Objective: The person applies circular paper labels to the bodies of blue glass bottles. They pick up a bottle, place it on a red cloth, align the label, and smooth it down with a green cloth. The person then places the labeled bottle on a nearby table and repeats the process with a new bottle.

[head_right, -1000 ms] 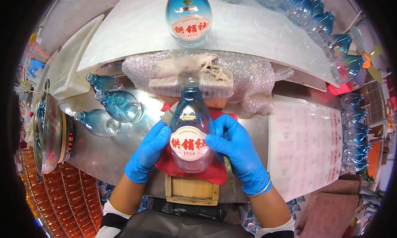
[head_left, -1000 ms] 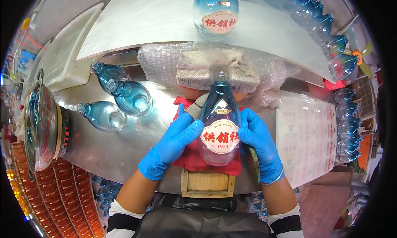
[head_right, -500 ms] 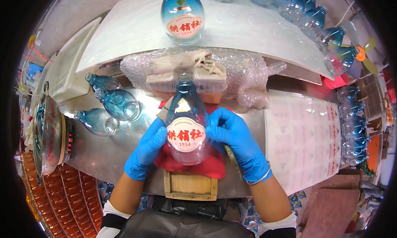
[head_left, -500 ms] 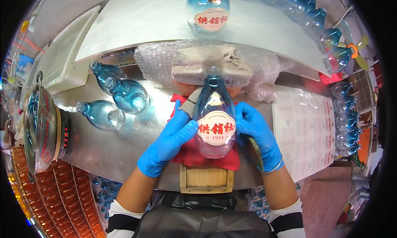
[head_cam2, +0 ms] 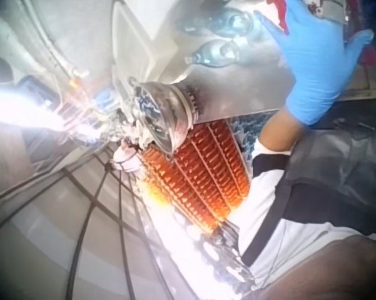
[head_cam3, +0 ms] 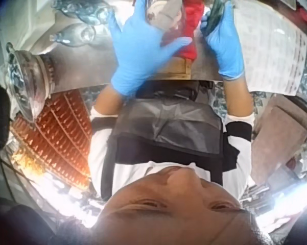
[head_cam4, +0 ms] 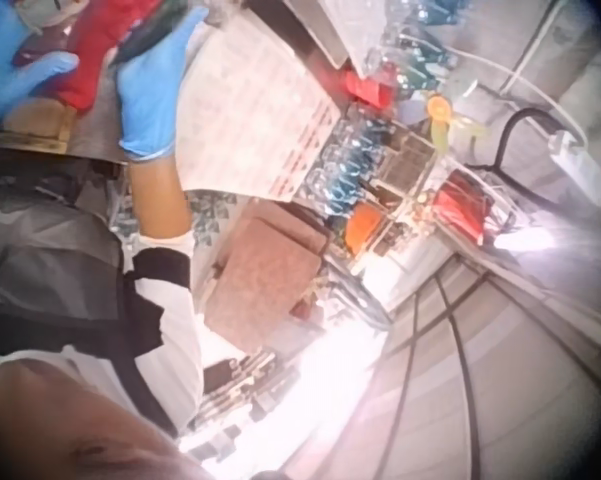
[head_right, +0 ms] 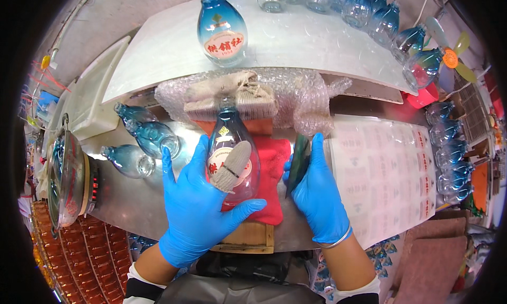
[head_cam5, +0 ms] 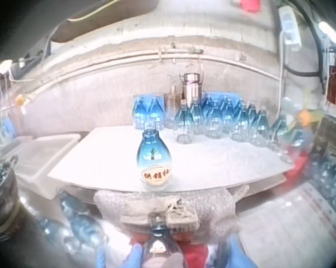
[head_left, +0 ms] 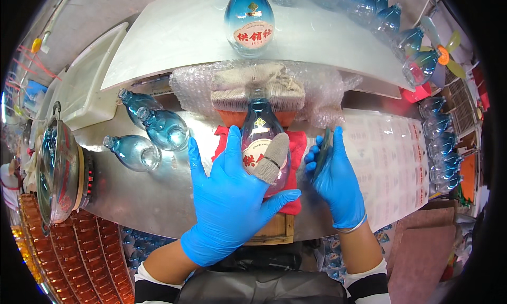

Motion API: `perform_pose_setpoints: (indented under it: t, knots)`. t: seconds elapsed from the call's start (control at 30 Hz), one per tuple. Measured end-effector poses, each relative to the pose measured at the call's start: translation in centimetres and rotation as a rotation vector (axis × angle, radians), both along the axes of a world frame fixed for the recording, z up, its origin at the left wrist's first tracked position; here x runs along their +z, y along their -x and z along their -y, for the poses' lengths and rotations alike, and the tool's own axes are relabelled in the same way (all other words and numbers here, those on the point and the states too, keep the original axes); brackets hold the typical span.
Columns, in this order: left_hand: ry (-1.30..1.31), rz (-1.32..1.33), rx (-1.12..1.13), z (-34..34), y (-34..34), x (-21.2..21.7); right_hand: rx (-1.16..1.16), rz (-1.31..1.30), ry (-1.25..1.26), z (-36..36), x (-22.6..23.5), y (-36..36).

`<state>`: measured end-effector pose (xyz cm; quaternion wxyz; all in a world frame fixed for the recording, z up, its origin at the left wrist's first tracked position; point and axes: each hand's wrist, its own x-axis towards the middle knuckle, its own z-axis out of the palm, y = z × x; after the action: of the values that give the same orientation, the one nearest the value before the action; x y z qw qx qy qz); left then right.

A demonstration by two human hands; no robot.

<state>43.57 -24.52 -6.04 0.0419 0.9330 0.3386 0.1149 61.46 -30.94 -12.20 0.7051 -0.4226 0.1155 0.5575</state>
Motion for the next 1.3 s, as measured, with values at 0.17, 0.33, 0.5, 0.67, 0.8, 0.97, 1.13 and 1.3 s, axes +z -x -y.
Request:
perform_pose_setpoints:
  t: [0.17,0.33,0.5,0.67,0.8,0.97,1.13,1.3]
  knots:
    - [0.023,0.02,-0.033,-0.3,-0.5,0.2,-0.078,0.391,-0.097,0.3,2.2,1.0]
    - [0.203,0.324,-0.082,-1.5,2.2,-4.2,0.035,0.842,0.008,-0.3,5.4,3.6]
    - [0.154,0.365,-0.113,-1.9,2.2,-4.8,0.006,1.107,0.066,-0.3,3.5,4.4]
    - [0.342,0.478,-0.109,-2.0,2.3,-6.0,-0.076,0.936,0.064,-0.2,2.2,4.4]
    - [0.618,0.651,-0.112,-2.4,2.0,-6.8,-0.152,0.77,0.085,-0.2,2.9,4.1]
    - [0.355,0.577,-0.143,-2.6,1.4,-6.3,-0.058,0.919,0.09,1.3,4.7,6.7]
    - [0.168,0.274,-0.179,-3.2,1.7,-4.6,-0.152,0.785,0.074,2.1,2.6,8.0]
    - [0.135,0.324,-0.194,-3.1,1.8,-4.9,-0.193,0.608,0.096,2.3,2.4,8.2]
